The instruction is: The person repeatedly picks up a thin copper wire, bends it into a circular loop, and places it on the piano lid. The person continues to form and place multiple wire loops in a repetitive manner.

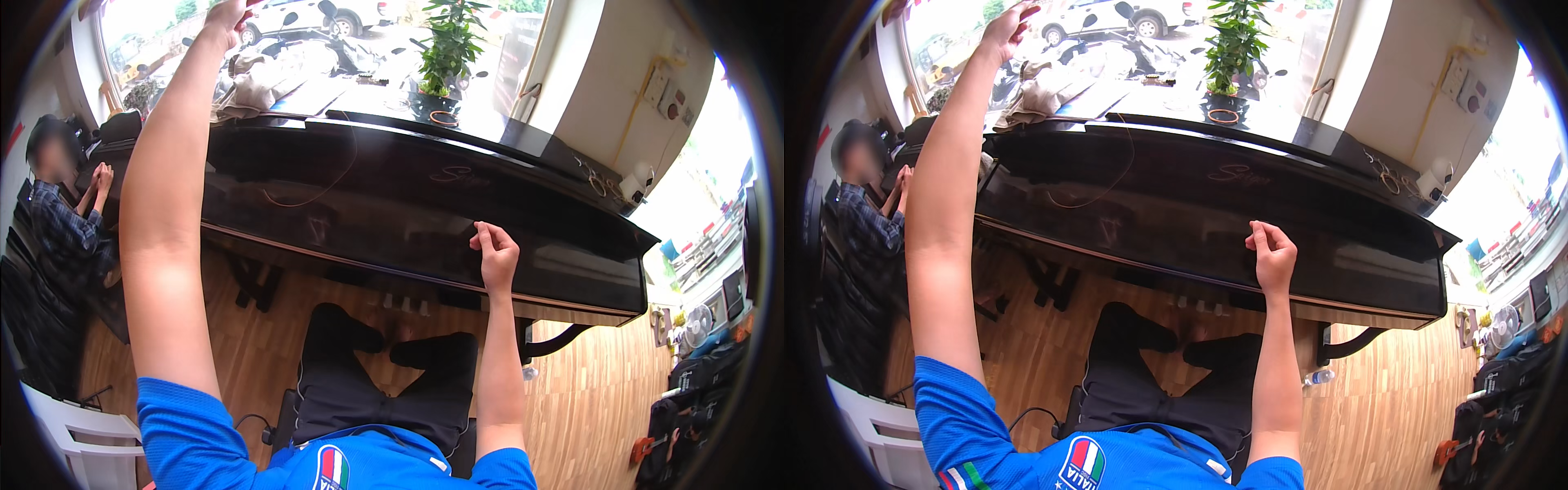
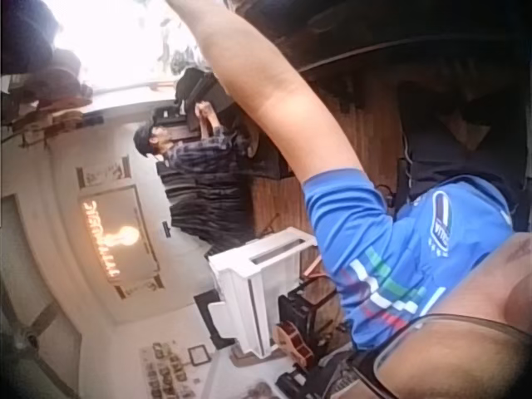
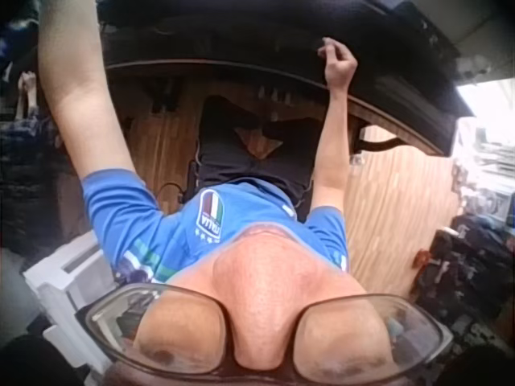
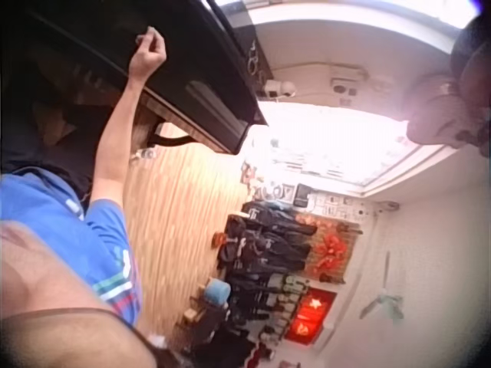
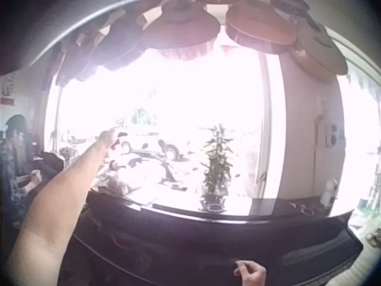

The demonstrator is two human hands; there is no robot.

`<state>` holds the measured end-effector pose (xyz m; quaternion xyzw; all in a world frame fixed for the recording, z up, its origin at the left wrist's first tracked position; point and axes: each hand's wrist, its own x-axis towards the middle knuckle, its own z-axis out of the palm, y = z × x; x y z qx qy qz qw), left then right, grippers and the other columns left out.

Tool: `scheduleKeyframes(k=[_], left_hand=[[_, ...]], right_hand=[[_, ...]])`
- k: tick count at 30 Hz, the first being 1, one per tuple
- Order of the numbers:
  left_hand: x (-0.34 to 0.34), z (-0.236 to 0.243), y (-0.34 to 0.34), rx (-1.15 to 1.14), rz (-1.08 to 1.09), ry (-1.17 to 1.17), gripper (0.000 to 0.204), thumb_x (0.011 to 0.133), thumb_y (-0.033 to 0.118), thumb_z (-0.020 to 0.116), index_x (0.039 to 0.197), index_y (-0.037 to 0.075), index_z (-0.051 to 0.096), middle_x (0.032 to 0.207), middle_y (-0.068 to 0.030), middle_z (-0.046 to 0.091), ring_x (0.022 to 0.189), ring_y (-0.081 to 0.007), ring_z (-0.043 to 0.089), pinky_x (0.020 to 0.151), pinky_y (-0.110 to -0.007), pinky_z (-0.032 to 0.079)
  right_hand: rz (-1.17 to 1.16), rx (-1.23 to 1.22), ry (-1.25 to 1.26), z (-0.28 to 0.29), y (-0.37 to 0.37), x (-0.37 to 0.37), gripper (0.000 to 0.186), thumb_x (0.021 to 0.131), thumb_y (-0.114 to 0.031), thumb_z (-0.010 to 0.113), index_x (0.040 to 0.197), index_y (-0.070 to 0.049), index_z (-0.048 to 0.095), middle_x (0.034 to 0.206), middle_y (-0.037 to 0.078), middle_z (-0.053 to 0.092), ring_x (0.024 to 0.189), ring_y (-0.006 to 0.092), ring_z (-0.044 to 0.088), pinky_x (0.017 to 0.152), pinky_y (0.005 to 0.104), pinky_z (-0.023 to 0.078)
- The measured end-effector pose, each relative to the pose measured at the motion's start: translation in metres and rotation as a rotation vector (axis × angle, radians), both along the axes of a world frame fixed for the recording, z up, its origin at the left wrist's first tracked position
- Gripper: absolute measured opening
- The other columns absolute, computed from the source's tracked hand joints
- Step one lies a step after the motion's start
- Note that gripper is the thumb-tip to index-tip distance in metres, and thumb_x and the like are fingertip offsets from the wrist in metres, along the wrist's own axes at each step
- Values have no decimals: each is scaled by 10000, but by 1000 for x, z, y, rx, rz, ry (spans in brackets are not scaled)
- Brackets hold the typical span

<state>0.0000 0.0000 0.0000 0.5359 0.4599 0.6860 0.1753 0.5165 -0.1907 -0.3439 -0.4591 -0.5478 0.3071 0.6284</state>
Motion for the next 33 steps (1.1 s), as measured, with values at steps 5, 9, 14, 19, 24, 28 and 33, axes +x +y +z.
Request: scheduleKeyframes(k=[5,9,14,19,24,28,33], left_hand=[[25,22,-53,-32,43,-54,291,921,276,653,1097,61,739,973,-49,747,547,-123,526,428,-262,375],[8,48,-72,159,53,-2,297,959,229,624,1168,46,727,959,-101,752,585,-140,579,490,-269,449],[58,44,-131,195,129,280,287,960,179,638,1183,18,720,928,-138,756,573,-136,605,539,-269,499],[73,31,-194,162,199,410,279,972,185,633,1155,-2,731,857,-106,758,512,-129,587,490,-275,480],[96,2,-238,107,157,528,277,991,220,629,1173,42,738,828,-96,755,491,-131,592,475,-282,488],[71,-33,-255,126,186,648,234,996,272,655,1161,156,772,736,-19,732,603,-89,589,638,-268,468],[66,-87,-290,200,219,850,169,922,212,719,1028,97,784,685,-30,709,550,-147,605,718,-305,432]], right_hand=[[7,-4,-40,-1,-1,0,223,997,-178,658,1053,26,730,787,43,706,728,97,669,699,232,551],[73,36,12,6,4,-14,206,991,-166,665,1050,21,731,781,43,704,712,91,661,680,226,541],[154,90,53,50,2,-32,187,979,-142,680,1074,13,718,779,43,696,692,78,637,649,215,515],[335,239,-49,176,21,-143,609,926,-130,725,1428,47,430,804,113,712,702,114,653,664,247,533],[312,233,-373,261,123,-209,1286,791,-540,821,1519,167,32,762,101,746,735,143,732,749,242,574],[379,45,-386,291,158,-255,596,1000,-446,611,1338,30,493,1160,193,682,978,245,719,857,340,595],[455,-75,-336,279,193,-274,422,1087,-351,459,1278,14,551,1179,175,678,1050,251,696,898,352,587]])
